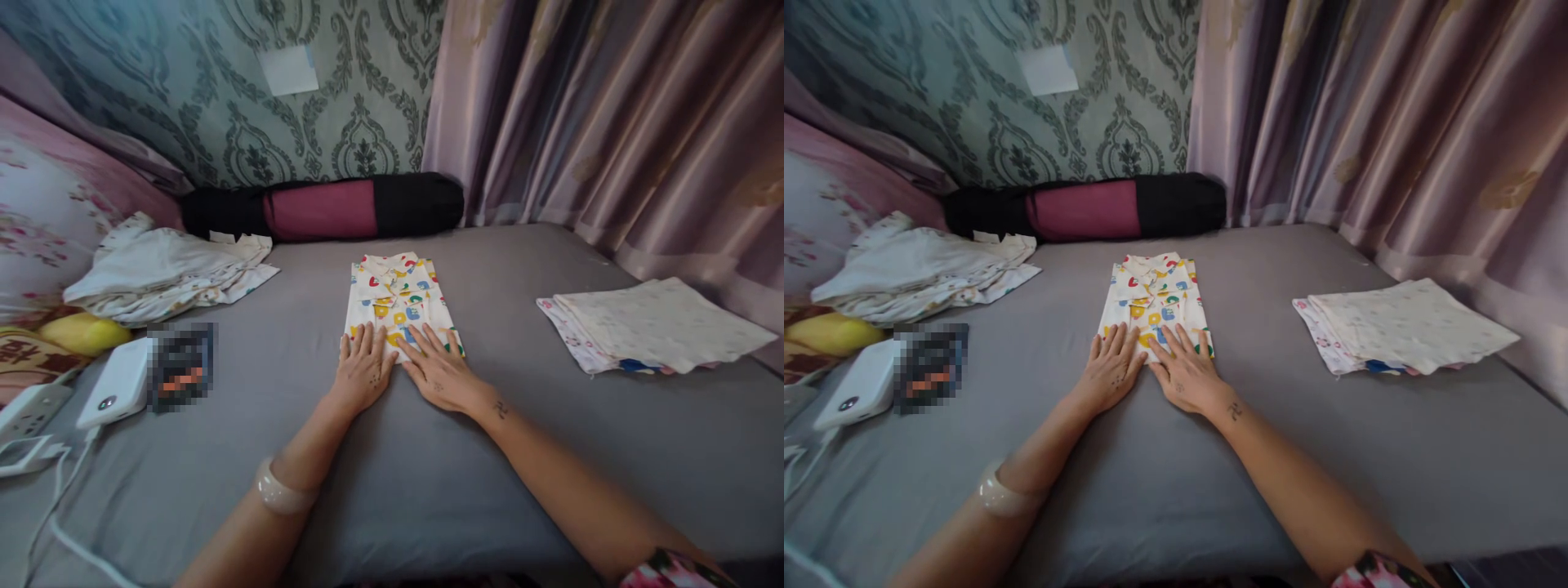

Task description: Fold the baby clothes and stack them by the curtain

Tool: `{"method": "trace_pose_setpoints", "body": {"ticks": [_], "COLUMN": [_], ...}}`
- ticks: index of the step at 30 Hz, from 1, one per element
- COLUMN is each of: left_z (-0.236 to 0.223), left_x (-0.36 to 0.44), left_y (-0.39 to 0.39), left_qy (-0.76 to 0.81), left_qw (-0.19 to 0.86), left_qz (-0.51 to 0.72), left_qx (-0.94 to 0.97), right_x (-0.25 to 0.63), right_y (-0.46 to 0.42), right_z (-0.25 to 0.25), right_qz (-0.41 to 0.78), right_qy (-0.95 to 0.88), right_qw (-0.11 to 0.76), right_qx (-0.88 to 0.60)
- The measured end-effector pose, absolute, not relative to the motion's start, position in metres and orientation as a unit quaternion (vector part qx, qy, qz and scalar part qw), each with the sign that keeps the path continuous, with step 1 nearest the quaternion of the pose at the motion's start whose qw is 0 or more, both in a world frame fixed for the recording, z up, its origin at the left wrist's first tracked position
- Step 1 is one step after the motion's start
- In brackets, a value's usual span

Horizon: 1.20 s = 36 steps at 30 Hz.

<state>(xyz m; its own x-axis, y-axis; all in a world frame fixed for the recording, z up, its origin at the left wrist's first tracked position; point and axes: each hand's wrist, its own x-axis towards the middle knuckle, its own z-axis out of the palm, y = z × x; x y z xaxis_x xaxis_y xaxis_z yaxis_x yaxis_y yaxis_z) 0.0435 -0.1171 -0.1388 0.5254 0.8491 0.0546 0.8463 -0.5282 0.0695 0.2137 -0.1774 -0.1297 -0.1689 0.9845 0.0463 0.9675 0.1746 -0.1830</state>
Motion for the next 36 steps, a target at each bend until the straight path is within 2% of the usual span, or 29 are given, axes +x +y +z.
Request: {"method": "trace_pose_setpoints", "body": {"ticks": [10, 19, 23, 31, 36], "left_z": [-0.142, -0.137, -0.141, -0.143, -0.144], "left_x": [0.043, 0.053, 0.055, 0.056, 0.056], "left_y": [-0.113, -0.114, -0.112, -0.11, -0.111], "left_qy": [0.494, 0.455, 0.423, 0.416, 0.416], "left_qw": [0.031, -0.019, -0.014, 0.025, 0.037], "left_qz": [0.044, 0.115, 0.11, 0.082, 0.081], "left_qx": [0.868, 0.883, 0.899, 0.905, 0.905], "right_x": [0.222, 0.239, 0.245, 0.251, 0.251], "right_y": [-0.174, -0.159, -0.126, -0.019, 0.018], "right_z": [-0.126, -0.122, -0.119, -0.119, -0.135], "right_qz": [0.081, 0.121, 0.1, 0.079, 0.065], "right_qy": [-0.761, -0.724, -0.7, -0.648, -0.611], "right_qw": [0.081, 0.081, 0.096, 0.055, 0.05], "right_qx": [-0.639, -0.675, -0.7, -0.755, -0.788]}}
